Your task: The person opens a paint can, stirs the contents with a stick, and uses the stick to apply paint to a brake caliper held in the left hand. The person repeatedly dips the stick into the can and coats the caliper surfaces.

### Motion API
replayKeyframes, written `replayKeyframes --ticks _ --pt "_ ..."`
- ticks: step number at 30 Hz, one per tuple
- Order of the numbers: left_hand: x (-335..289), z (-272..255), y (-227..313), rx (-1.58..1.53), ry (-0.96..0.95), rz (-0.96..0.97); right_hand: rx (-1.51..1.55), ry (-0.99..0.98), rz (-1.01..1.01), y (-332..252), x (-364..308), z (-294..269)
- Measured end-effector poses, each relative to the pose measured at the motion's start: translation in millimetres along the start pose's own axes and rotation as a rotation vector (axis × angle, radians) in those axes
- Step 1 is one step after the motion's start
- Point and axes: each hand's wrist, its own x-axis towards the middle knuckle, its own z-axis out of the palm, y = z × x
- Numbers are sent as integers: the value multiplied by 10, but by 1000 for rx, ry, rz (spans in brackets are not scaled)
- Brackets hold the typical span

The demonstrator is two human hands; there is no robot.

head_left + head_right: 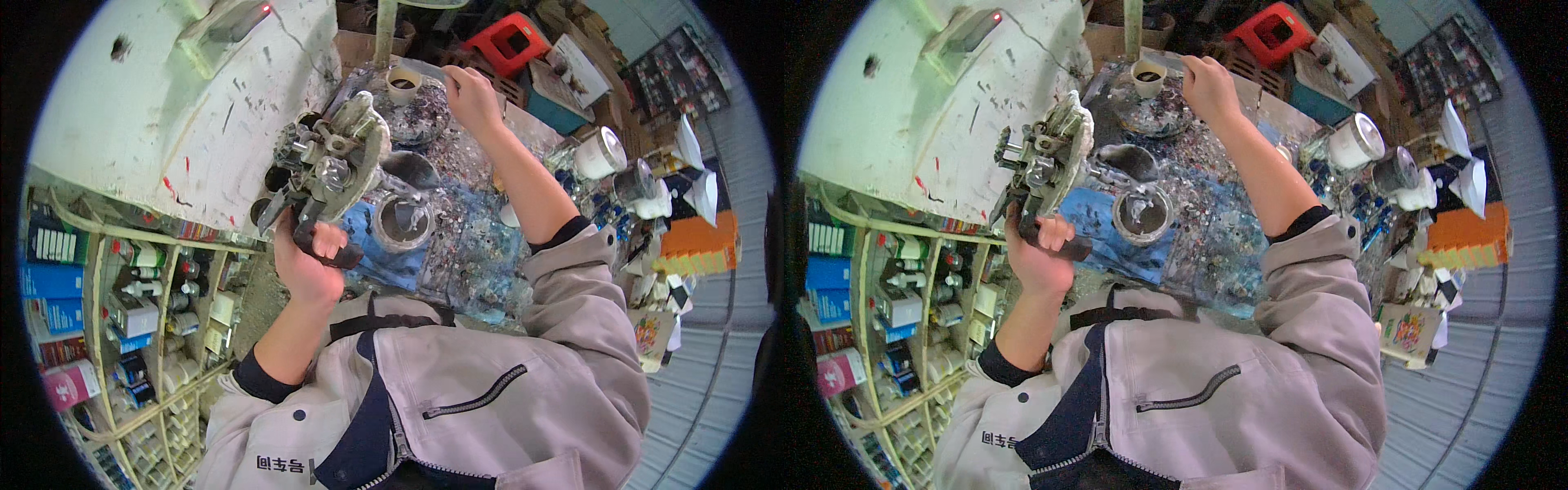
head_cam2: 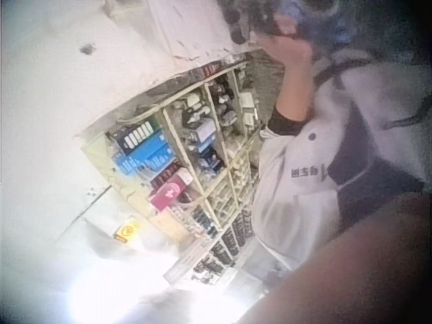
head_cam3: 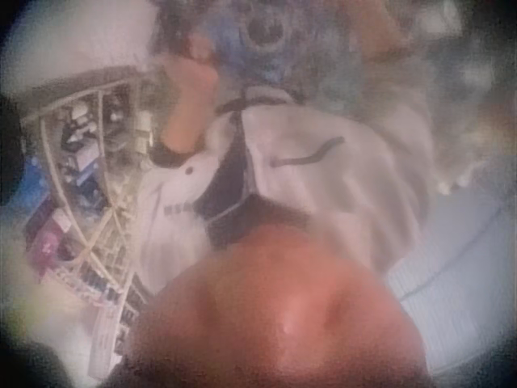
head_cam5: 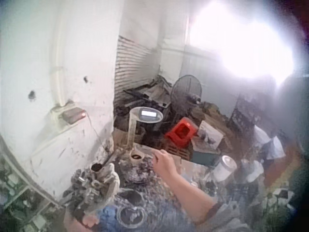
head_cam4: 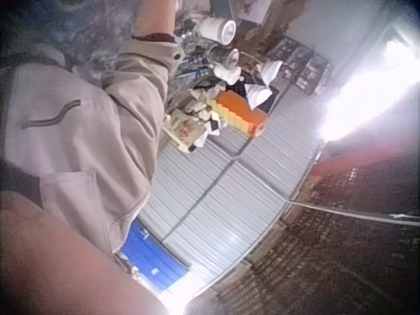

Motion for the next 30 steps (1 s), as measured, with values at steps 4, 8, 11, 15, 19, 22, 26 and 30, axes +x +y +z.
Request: replayKeyframes --ticks 4,8,11,15,19,22,26,30 --pt "-31 -51 5 25 12 9 -11 -13 -54 86 32 158" --pt "-21 -72 -38 57 21 38 -22 6 -70 148 20 238" --pt "-10 -88 -59 58 24 47 -16 30 -89 186 -1 262" --pt "6 -104 -68 84 -5 55 11 59 -62 204 -22 275" --pt "20 -103 -83 78 25 55 16 84 -77 210 -11 286" --pt "24 -100 -84 75 26 42 1 68 -91 222 1 289" --pt "23 -93 -88 65 45 34 -24 25 -75 230 6 272" --pt "34 -87 -81 104 -1 43 -96 -11 -175 218 49 231"
